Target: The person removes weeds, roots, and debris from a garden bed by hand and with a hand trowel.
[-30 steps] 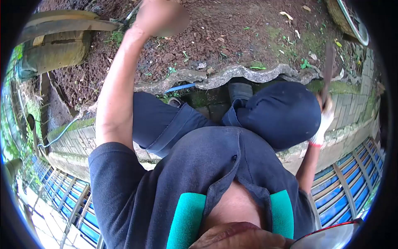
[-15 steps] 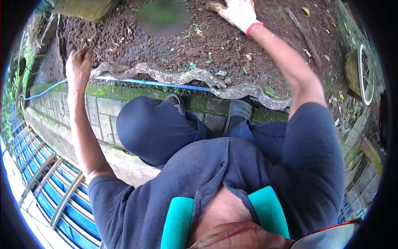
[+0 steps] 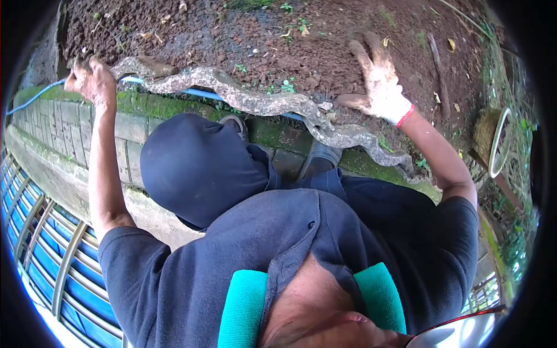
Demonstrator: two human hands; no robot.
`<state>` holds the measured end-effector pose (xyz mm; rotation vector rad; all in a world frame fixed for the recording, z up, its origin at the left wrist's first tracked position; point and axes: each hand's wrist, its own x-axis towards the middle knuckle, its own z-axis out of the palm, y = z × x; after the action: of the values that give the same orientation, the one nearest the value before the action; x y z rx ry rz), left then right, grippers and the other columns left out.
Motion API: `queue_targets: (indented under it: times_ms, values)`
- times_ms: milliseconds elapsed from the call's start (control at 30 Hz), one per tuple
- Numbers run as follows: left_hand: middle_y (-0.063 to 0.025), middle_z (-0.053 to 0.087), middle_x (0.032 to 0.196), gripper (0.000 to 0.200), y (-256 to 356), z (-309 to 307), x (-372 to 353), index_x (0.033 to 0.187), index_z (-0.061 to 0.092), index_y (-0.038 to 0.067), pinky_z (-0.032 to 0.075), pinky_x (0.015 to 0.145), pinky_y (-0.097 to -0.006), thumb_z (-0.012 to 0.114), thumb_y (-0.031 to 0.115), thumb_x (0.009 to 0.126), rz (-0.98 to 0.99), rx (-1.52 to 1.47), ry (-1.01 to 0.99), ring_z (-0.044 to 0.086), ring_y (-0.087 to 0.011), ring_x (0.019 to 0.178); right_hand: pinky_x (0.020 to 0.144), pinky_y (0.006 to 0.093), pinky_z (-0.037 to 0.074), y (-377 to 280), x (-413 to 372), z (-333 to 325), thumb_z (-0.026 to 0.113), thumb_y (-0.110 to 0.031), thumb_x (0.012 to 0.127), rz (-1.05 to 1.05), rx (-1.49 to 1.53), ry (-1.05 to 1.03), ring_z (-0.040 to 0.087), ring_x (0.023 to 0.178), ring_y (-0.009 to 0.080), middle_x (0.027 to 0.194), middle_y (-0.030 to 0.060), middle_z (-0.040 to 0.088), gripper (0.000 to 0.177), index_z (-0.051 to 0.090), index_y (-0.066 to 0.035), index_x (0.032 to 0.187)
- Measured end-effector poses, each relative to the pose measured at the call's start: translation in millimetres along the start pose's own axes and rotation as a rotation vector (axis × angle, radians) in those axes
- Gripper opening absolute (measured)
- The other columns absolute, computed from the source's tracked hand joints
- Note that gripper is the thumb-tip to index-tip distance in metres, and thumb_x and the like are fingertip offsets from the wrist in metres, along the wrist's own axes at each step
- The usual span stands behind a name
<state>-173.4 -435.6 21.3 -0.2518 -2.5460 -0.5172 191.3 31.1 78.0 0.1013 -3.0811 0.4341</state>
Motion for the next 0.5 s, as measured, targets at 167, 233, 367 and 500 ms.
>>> queue_targets:
  times_ms: [167, 233, 367, 500]
  values:
    - [-0.0260, 0.032, 0.125, 0.069, -51.2, 29.1, 12.4, 0.126, 0.058, -0.006, 0.038, 0.100, -0.0418, 0.069, 0.046, 0.082, -0.107, 0.108, -0.128, 0.039, -0.0359, 0.118, 0.109, 0.0588, 0.030, -27.0, 57.8, 17.4, 0.084, -0.047, 0.059, -0.120, 0.085, -0.022, 0.040, 0.129, 0.0450, 0.144, 0.0226, 0.036, 0.098, 0.044, -0.014, 0.141]
    - [-0.0269, 0.032, 0.126, 0.072, -24.3, 21.5, 7.6, 0.125, 0.059, -0.007, 0.037, 0.102, -0.0417, 0.069, 0.049, 0.080, -0.161, 0.054, -0.080, 0.039, -0.0371, 0.119, 0.108, 0.0586, 0.031, -31.1, 69.7, 26.5, 0.084, -0.039, 0.060, -0.216, 0.086, 0.012, 0.039, 0.129, 0.0450, 0.142, 0.0213, 0.038, 0.092, 0.045, -0.017, 0.140]
    - [-0.0263, 0.044, 0.122, 0.049, -52.4, 33.6, 4.4, 0.115, 0.067, 0.006, 0.035, 0.099, -0.0426, 0.071, 0.040, 0.079, 0.115, 0.289, 0.018, 0.044, -0.0380, 0.113, 0.107, 0.0580, 0.031, -45.5, 92.7, 31.8, 0.081, -0.032, 0.063, -0.409, 0.107, -0.077, 0.040, 0.126, 0.0451, 0.142, 0.0199, 0.039, 0.084, 0.048, -0.020, 0.139]
    - [-0.0224, 0.044, 0.120, 0.046, -30.2, 29.2, -1.9, 0.113, 0.067, 0.006, 0.040, 0.096, -0.0419, 0.073, 0.031, 0.075, -0.011, 0.054, 0.163, 0.047, -0.0357, 0.110, 0.087, 0.0488, 0.043, -77.0, 144.4, 28.3, 0.073, -0.021, 0.068, -0.727, 0.186, -0.098, 0.051, 0.102, 0.0352, 0.127, 0.0142, 0.049, 0.057, 0.059, -0.019, 0.124]
